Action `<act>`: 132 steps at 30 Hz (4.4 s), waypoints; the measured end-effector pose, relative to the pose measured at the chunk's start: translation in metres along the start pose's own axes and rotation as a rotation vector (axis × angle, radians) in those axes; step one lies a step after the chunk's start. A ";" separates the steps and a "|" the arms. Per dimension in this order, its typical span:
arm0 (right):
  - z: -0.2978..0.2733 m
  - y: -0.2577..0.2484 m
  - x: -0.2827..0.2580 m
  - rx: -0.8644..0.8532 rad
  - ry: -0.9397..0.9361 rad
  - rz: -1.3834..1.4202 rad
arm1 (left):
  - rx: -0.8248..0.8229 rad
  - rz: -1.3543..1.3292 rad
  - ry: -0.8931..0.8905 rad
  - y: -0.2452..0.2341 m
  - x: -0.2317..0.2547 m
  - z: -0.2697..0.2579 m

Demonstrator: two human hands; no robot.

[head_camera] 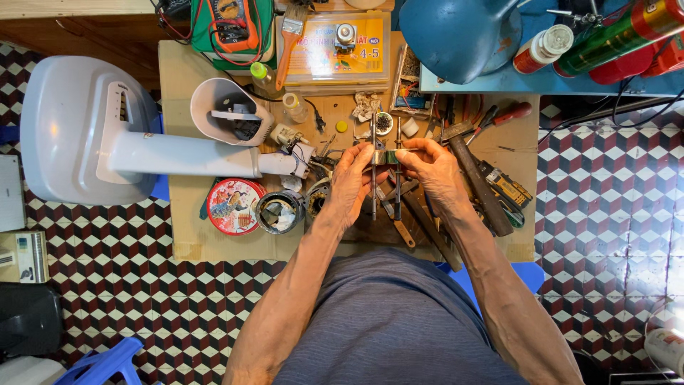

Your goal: The person uses pliers and a screwdriver to disassemble and reassemble a small cylindrical electrical component on a cluttered workbench. They repeatedly adjust and inspect the component while handling various tools and parts.

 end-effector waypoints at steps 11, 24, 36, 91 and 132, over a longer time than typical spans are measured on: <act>-0.004 0.004 -0.013 -0.052 0.003 -0.025 | 0.073 0.087 0.005 0.003 0.001 -0.003; -0.012 0.003 -0.041 -0.140 -0.092 -0.416 | -0.158 0.101 -0.149 0.014 0.016 0.004; -0.047 0.010 0.039 -0.289 0.337 0.333 | -0.055 -0.064 -0.082 0.006 0.012 0.014; 0.092 -0.058 -0.062 0.540 -0.649 -0.701 | 0.292 -0.174 -0.080 -0.019 0.004 -0.019; -0.021 0.005 0.010 -0.116 0.025 0.280 | -0.165 -0.032 -0.021 -0.015 0.003 -0.015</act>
Point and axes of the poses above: each hand's wrist, its own z-axis towards the middle knuckle, its own y-axis out of the palm, x = y × z, the point moved 3 cm from there along z, towards the middle knuckle, and after that the axes turned 5 degrees about y, right-handed, at the moved point
